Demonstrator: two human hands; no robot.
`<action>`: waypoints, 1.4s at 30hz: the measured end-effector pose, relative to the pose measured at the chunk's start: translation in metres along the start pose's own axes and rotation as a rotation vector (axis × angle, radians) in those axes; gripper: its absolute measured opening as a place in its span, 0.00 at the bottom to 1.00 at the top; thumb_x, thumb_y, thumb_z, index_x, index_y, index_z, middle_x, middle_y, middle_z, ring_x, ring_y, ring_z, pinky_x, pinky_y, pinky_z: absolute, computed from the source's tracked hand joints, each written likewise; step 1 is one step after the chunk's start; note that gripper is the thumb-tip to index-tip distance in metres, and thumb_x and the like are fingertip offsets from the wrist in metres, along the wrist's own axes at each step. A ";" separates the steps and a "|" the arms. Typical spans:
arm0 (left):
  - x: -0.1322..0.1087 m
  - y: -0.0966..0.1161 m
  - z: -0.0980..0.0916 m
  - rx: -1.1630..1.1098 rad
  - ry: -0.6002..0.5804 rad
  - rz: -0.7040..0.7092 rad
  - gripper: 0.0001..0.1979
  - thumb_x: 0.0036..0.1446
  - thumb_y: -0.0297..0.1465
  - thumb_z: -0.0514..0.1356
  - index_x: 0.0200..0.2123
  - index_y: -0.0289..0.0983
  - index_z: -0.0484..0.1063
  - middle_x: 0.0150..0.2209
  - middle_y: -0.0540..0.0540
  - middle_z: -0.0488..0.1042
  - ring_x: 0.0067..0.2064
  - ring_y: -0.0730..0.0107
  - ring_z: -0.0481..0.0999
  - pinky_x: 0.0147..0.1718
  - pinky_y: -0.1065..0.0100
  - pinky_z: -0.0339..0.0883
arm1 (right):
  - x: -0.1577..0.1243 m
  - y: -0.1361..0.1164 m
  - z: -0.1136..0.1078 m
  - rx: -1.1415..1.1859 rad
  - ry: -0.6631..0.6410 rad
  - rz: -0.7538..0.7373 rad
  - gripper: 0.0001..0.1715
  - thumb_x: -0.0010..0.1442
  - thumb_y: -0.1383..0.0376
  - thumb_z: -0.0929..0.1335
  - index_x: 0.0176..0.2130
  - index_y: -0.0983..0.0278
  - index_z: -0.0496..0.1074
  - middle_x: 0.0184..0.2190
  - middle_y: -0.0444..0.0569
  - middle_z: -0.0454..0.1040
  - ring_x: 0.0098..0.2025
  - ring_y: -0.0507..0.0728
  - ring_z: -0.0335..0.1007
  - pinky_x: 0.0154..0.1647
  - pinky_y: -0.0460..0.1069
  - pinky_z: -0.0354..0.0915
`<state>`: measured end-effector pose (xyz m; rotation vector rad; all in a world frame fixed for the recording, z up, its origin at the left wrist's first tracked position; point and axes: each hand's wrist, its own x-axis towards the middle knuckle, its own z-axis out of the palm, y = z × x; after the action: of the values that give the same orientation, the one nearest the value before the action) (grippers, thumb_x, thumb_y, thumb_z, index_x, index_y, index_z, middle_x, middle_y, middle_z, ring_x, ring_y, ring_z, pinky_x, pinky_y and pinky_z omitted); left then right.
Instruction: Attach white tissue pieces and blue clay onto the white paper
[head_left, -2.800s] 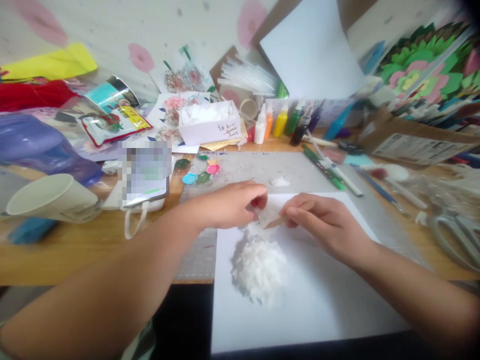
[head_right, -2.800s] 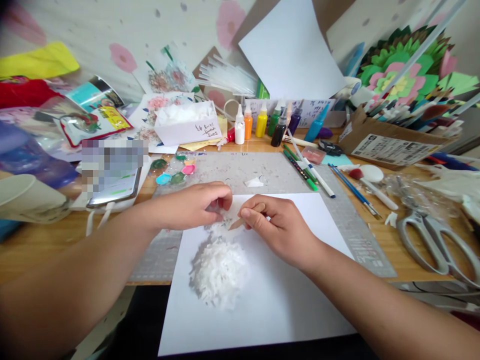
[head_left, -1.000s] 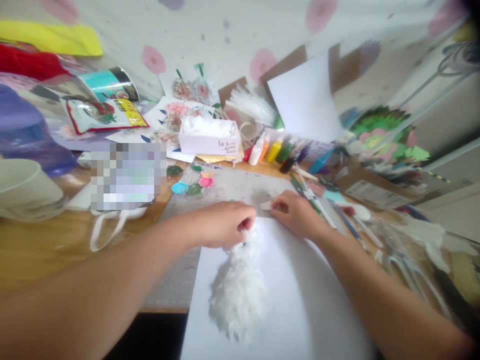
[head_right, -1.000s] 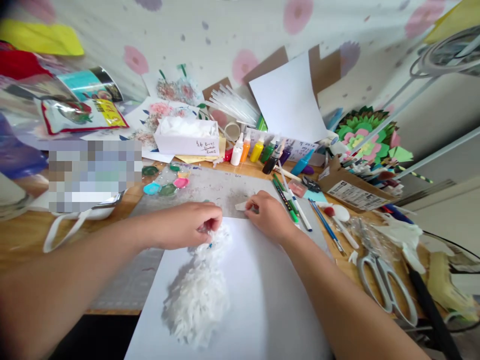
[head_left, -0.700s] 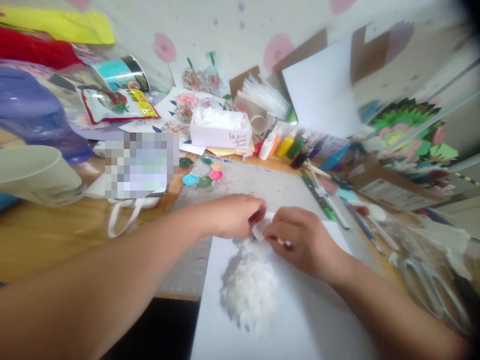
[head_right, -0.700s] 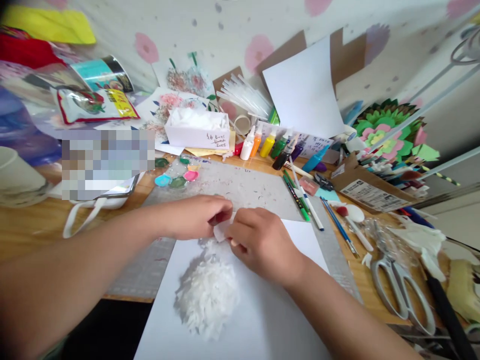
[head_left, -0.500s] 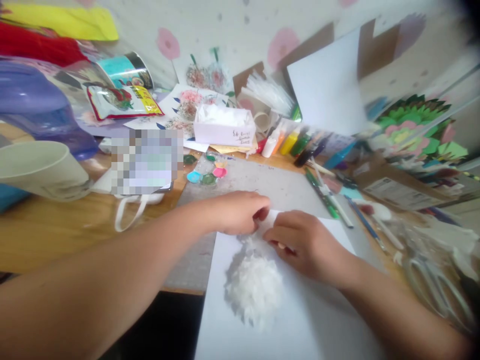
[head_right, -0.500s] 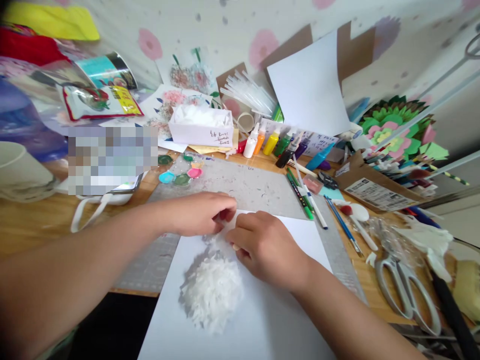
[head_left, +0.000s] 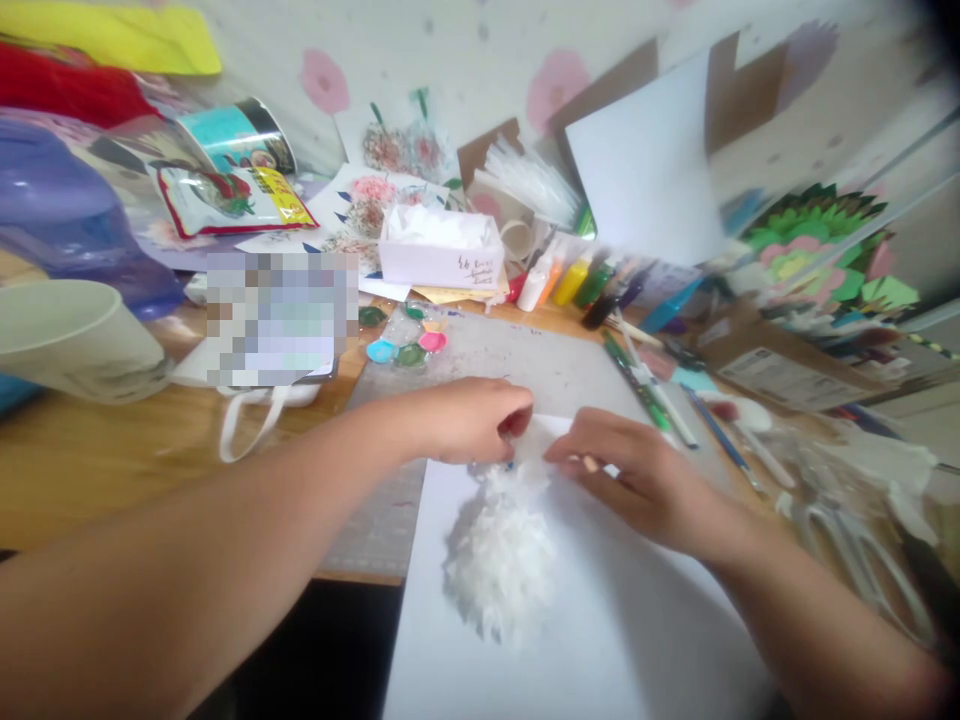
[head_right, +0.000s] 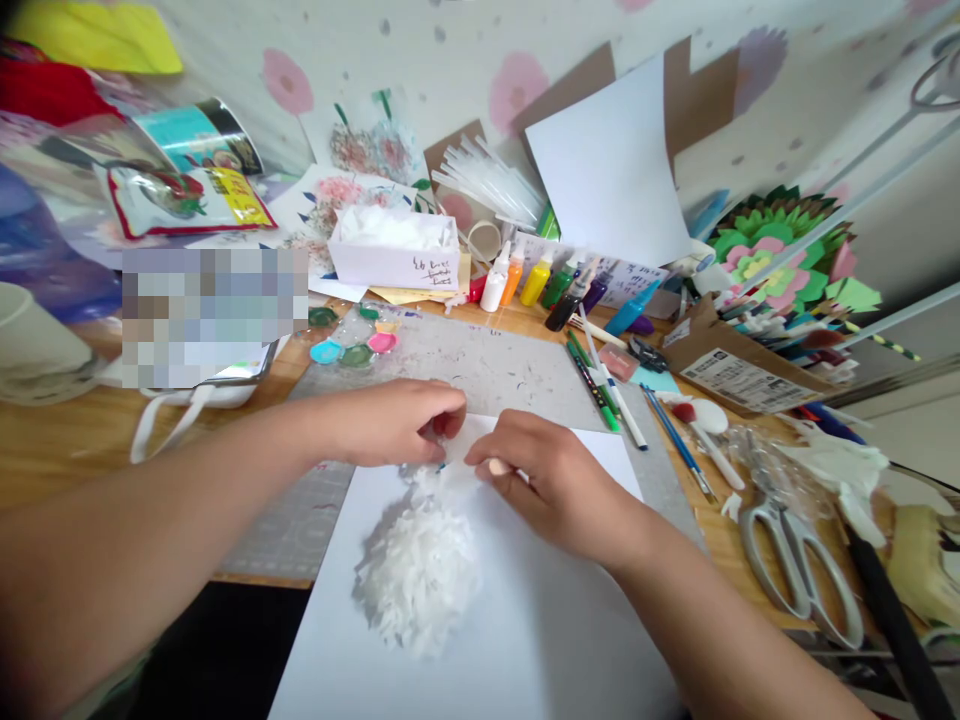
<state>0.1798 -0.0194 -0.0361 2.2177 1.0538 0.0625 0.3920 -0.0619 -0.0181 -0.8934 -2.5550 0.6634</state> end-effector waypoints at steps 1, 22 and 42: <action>0.000 0.000 0.000 -0.004 -0.006 -0.005 0.08 0.46 0.31 0.59 0.33 0.41 0.64 0.36 0.51 0.69 0.32 0.70 0.68 0.26 0.69 0.59 | -0.001 -0.001 0.003 -0.024 -0.040 0.009 0.06 0.60 0.68 0.66 0.39 0.65 0.71 0.30 0.46 0.68 0.30 0.51 0.64 0.30 0.47 0.61; 0.000 0.001 -0.001 -0.003 -0.016 -0.006 0.09 0.45 0.26 0.56 0.33 0.40 0.65 0.38 0.50 0.69 0.33 0.69 0.68 0.26 0.70 0.60 | 0.006 -0.014 0.004 0.050 0.041 0.033 0.13 0.57 0.71 0.65 0.42 0.62 0.73 0.33 0.49 0.69 0.31 0.53 0.65 0.30 0.48 0.63; 0.001 -0.001 0.000 -0.028 -0.011 -0.001 0.09 0.46 0.26 0.56 0.34 0.40 0.65 0.39 0.50 0.69 0.34 0.71 0.68 0.27 0.71 0.58 | 0.000 -0.002 0.032 -0.516 0.092 -0.191 0.13 0.59 0.73 0.61 0.32 0.64 0.73 0.23 0.45 0.65 0.23 0.52 0.56 0.23 0.48 0.49</action>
<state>0.1796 -0.0183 -0.0375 2.1898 1.0426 0.0643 0.3767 -0.0732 -0.0435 -0.7856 -2.7225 -0.1019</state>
